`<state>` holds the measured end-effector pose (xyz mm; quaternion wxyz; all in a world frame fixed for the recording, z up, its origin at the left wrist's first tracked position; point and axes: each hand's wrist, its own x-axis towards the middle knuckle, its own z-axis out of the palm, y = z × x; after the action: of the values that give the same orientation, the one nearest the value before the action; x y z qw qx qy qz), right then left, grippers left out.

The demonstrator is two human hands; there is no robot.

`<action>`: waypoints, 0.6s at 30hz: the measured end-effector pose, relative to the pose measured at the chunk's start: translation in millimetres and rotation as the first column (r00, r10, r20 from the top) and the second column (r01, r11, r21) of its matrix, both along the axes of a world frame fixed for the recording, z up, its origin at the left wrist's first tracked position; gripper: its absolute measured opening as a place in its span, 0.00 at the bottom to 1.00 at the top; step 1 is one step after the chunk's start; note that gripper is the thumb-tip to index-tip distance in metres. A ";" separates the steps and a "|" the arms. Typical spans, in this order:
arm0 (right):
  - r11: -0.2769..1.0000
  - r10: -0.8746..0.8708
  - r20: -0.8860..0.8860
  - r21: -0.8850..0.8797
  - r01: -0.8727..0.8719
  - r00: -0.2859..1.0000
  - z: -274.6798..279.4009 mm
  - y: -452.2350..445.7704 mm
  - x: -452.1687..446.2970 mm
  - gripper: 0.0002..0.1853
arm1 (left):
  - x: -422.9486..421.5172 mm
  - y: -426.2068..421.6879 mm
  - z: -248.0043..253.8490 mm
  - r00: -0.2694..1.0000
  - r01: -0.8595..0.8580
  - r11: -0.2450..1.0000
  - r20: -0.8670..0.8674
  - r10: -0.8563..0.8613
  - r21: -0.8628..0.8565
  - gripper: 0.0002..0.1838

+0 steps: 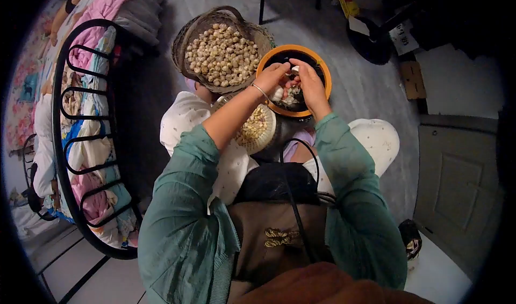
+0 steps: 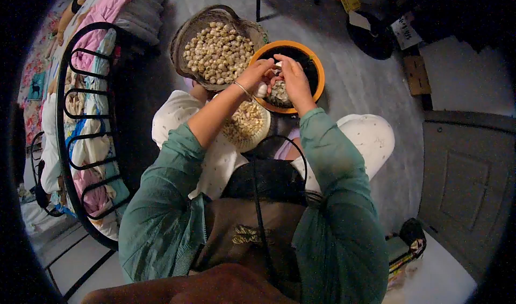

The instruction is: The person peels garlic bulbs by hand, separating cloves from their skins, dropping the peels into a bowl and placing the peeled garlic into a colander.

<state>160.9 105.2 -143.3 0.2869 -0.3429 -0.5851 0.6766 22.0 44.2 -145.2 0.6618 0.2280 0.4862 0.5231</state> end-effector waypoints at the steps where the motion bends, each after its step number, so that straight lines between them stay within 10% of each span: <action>1: 0.999 0.009 0.009 0.048 -0.010 1.000 -3.5 2.0 0.5 0.18 | 0.4 -1.5 2.4 1.000 0.000 1.000 -0.003 0.000 0.000 0.21; 18: 0.768 0.016 0.214 0.624 -0.149 0.977 20.8 -9.7 2.8 0.20 | 0.7 -10.0 14.9 0.891 0.056 0.954 -0.447 0.085 0.294 0.12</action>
<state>163.7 95.5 -122.5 0.2969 -0.2645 -0.8191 0.4136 22.7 34.2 -130.4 0.4836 0.4374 0.5445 0.5276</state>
